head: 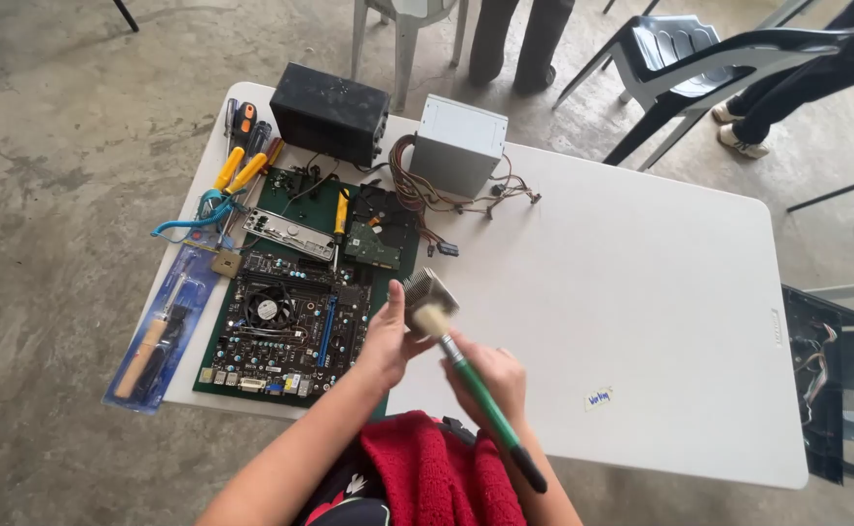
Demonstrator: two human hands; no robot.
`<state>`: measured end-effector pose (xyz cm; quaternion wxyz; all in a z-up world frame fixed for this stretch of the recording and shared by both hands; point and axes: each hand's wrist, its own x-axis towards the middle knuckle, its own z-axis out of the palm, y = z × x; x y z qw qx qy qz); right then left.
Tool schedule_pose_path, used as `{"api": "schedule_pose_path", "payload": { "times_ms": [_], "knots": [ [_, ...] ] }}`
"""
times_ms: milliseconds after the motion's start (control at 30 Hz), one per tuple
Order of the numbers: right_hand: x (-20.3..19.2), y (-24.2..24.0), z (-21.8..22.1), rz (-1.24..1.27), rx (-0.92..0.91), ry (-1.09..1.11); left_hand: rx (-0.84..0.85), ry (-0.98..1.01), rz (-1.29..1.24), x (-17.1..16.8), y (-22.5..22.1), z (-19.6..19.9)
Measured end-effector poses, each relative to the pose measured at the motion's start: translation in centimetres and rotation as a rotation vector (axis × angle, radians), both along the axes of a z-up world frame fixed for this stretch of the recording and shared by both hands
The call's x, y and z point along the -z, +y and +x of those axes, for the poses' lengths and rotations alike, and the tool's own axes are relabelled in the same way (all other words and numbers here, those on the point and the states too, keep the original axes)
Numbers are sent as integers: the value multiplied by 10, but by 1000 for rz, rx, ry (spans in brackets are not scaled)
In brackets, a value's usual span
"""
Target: Disassembling a computer power supply unit and cleaning its internal and external components using a brush and screwdriver.
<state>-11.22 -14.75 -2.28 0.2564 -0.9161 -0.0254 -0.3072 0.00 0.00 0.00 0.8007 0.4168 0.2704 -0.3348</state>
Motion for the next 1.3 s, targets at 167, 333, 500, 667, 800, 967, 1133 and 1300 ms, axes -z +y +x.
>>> {"api": "schedule_pose_path", "payload": {
  "times_ms": [167,333,500,667,800,967,1133,1300],
  "knots": [
    [20,-19,-3,-20,65,61,-42,-28,50,32,-3,7],
    [12,-7,-13,13,32,196,-35,26,137,34,-6,2],
    [24,-25,-13,-25,158,79,32,-46,292,84,-2,3],
    [15,0,-14,56,103,87,-39,-4,227,76,-4,6],
    [24,-12,-12,-92,220,137,-163,6,163,58,7,10],
    [-2,11,-16,124,121,133,-136,-30,205,41,9,1],
    [9,3,-16,-43,208,220,-149,-27,181,42,18,9],
    [18,19,-18,156,107,271,-98,-69,237,53,25,0]
  ]
}}
